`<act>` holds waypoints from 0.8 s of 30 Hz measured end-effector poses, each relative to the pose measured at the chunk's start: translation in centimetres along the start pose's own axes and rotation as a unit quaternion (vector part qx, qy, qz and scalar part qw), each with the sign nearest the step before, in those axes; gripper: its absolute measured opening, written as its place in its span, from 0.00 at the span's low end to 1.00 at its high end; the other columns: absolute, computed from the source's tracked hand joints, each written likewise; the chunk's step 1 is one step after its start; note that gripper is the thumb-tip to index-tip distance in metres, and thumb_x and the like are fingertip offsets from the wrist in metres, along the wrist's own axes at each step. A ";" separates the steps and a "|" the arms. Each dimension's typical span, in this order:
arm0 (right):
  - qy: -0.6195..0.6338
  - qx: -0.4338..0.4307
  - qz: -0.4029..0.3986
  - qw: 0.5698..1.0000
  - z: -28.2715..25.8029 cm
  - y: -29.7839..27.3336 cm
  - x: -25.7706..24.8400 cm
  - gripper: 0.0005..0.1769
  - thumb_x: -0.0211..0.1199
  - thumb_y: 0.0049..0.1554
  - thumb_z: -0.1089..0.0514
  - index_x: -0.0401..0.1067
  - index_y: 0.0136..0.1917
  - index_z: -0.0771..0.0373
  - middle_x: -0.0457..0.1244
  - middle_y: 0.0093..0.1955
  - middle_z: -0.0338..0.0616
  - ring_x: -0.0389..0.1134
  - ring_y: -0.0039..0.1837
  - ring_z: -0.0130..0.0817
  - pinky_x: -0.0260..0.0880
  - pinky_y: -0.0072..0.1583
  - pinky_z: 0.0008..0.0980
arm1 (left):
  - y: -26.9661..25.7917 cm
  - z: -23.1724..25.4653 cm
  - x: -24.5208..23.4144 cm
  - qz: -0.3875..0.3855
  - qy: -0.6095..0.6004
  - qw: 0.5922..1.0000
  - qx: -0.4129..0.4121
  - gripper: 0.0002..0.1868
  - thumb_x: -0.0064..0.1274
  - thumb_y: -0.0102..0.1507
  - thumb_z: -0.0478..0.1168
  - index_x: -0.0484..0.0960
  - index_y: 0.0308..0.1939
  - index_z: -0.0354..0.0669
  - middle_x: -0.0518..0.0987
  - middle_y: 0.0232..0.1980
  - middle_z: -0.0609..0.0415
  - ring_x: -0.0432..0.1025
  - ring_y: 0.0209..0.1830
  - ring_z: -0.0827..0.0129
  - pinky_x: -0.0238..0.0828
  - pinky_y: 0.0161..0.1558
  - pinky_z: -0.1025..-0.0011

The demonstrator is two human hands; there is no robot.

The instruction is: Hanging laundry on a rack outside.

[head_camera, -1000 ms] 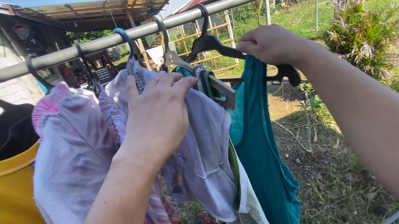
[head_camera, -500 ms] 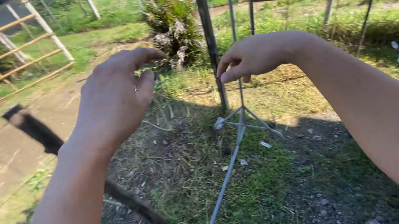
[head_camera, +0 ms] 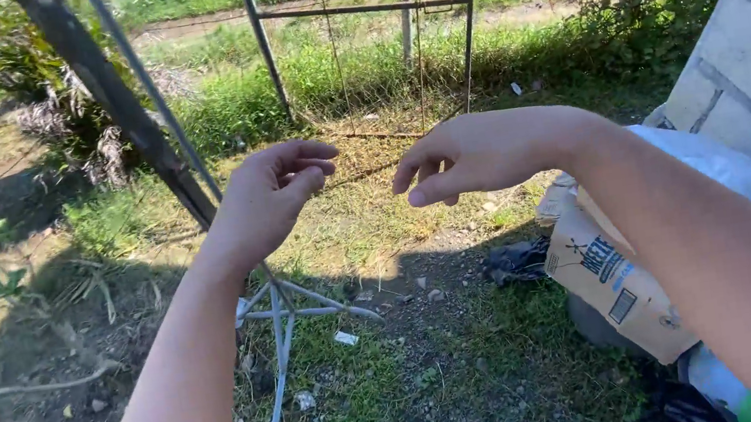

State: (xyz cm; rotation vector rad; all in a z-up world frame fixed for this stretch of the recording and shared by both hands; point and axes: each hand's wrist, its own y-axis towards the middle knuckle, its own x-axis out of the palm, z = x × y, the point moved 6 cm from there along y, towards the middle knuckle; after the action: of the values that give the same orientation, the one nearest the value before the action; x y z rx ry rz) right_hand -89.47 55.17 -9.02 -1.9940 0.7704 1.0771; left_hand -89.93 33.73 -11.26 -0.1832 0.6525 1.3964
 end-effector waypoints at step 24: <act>0.106 0.351 0.154 0.917 47.2 14.7 -15.2 0.28 0.62 0.57 0.37 0.73 0.67 0.46 0.72 0.58 0.38 0.75 0.58 0.38 0.72 0.60 0.38 | 54.1 -7.4 39.8 -0.291 0.035 0.934 0.204 0.14 0.53 0.64 0.43 0.87 0.52 0.51 0.87 0.45 0.53 0.83 0.40 0.68 0.78 0.45 0.69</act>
State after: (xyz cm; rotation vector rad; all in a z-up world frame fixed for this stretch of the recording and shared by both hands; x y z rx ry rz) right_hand -128.29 88.05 -18.48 -1.3990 1.3957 0.6094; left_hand -142.32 74.36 -24.44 -0.0828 0.8500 0.6694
